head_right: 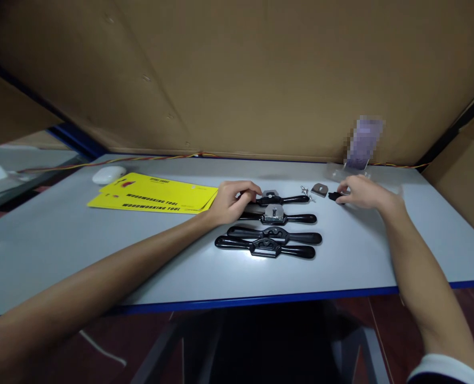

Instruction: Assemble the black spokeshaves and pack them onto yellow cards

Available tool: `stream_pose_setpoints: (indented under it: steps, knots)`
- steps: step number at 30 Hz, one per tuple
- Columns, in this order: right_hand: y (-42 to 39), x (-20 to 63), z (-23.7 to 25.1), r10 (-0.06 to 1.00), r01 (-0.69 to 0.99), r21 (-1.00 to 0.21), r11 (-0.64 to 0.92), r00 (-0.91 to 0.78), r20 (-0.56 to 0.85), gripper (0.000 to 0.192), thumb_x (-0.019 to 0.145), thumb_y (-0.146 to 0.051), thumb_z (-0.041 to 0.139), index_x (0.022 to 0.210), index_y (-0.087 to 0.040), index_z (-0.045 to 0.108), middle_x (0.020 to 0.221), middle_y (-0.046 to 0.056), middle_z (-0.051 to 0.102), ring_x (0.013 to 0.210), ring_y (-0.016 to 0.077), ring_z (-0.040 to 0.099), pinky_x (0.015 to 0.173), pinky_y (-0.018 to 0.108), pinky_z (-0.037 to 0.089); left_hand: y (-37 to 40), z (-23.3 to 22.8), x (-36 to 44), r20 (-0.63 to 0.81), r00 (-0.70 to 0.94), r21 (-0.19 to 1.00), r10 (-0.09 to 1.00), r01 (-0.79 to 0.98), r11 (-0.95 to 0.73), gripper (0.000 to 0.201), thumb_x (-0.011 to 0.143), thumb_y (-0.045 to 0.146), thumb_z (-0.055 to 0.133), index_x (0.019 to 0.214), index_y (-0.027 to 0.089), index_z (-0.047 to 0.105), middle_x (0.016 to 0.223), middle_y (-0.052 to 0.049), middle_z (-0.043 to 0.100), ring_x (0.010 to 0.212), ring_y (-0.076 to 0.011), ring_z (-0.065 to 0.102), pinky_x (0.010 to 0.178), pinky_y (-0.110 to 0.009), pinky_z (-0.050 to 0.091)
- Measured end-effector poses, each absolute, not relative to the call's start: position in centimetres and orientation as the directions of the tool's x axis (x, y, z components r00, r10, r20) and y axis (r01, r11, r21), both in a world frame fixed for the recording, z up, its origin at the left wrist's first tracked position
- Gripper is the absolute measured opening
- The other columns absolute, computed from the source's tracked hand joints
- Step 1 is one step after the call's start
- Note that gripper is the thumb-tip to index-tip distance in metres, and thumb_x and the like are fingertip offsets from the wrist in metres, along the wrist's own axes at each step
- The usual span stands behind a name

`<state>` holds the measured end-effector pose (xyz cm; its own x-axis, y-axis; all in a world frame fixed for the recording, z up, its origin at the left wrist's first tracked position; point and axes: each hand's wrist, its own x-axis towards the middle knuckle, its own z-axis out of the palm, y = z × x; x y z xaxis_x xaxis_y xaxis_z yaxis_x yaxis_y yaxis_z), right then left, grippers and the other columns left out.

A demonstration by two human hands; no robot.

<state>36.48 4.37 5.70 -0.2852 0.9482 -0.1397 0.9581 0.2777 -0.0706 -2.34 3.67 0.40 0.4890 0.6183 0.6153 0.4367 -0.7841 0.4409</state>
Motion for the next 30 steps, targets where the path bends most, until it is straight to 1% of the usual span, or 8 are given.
stream_pose_setpoints:
  steps: [4,10,14,17,22,25,28,30]
  knots:
    - [4.2,35.6,5.9,0.937,0.945,-0.099,0.31,-0.322,-0.136,0.03,0.084,-0.039,0.065,0.105,-0.022,0.08,0.1,0.01,0.08,0.091,0.0286,0.071,0.082,0.043,0.051,3.6,0.5,-2.1,0.59,0.556,0.404,0.585,0.424,-0.81,0.03,0.092,0.023,0.045,0.088,0.016,0.074,0.067,0.0,0.07,0.052,-0.0121,0.057,0.055,-0.025,0.045]
    - [4.5,35.4,5.8,0.943,0.946,-0.075,0.315,-0.321,-0.09,0.034,0.076,-0.039,0.07,0.104,-0.019,0.073,0.106,0.013,0.072,0.094,0.0295,0.067,0.081,0.041,0.05,3.5,0.5,-2.0,0.5,0.687,0.323,0.527,0.416,-0.85,0.031,0.094,0.03,0.046,0.09,0.016,0.074,0.067,-0.001,0.071,0.052,-0.0127,0.055,0.055,-0.027,0.044]
    - [4.1,35.0,6.1,0.937,0.936,-0.053,0.349,-0.35,-0.013,0.028,0.076,-0.036,0.07,0.1,-0.021,0.07,0.103,0.01,0.071,0.092,0.0281,0.066,0.076,0.037,0.048,3.3,0.7,-1.9,0.429,0.673,0.415,0.602,0.445,-0.794,0.038,0.099,0.044,0.052,0.111,0.015,0.074,0.065,0.002,0.068,0.051,-0.0123,0.056,0.057,-0.027,0.045]
    - [2.8,33.1,6.8,0.911,0.905,-0.109,0.411,-0.402,0.093,0.025,0.079,-0.037,0.072,0.1,-0.023,0.068,0.096,0.006,0.073,0.081,0.0236,0.066,0.069,0.034,0.044,3.3,0.9,-1.8,0.38,0.636,0.501,0.672,0.469,-0.727,0.046,0.099,0.052,0.056,0.122,0.015,0.072,0.066,0.004,0.068,0.052,-0.0114,0.056,0.059,-0.026,0.045]
    - [-0.1,27.4,5.7,0.765,0.697,-0.317,0.644,-0.598,0.24,0.027,0.086,-0.029,0.07,0.112,-0.02,0.068,0.091,0.005,0.077,0.072,0.0188,0.068,0.07,0.032,0.048,3.2,0.7,-1.7,0.389,0.634,0.457,0.668,0.497,-0.738,0.048,0.106,0.048,0.04,0.111,0.015,0.075,0.067,0.0,0.068,0.056,-0.014,0.059,0.062,-0.028,0.045]
    - [-0.9,24.7,3.9,0.716,0.668,-0.259,0.698,-0.652,0.25,0.028,0.088,-0.027,0.069,0.114,-0.018,0.07,0.092,0.007,0.079,0.067,0.0184,0.067,0.066,0.033,0.046,3.3,0.7,-1.6,0.411,0.624,0.45,0.664,0.495,-0.743,0.054,0.107,0.048,0.033,0.097,0.015,0.075,0.082,-0.006,0.076,0.07,-0.0176,0.066,0.069,-0.031,0.049]
    - [-0.8,23.7,2.4,0.688,0.665,-0.187,0.723,-0.67,0.279,0.03,0.093,-0.028,0.062,0.118,-0.017,0.071,0.097,0.01,0.081,0.074,0.0205,0.07,0.068,0.034,0.048,3.4,0.9,-1.5,0.37,0.607,0.542,0.703,0.473,-0.695,0.056,0.106,0.048,0.032,0.094,0.015,0.075,0.087,-0.007,0.077,0.078,-0.0193,0.068,0.076,-0.032,0.051]
    - [-0.6,23.6,1.8,0.697,0.676,-0.186,0.713,-0.656,0.289,0.032,0.094,-0.03,0.06,0.122,-0.016,0.07,0.1,0.011,0.081,0.075,0.0206,0.07,0.068,0.034,0.048,3.5,1.0,-1.4,0.318,0.585,0.609,0.746,0.477,-0.634,0.057,0.104,0.048,0.031,0.096,0.016,0.077,0.084,-0.006,0.076,0.08,-0.0198,0.068,0.078,-0.032,0.051]
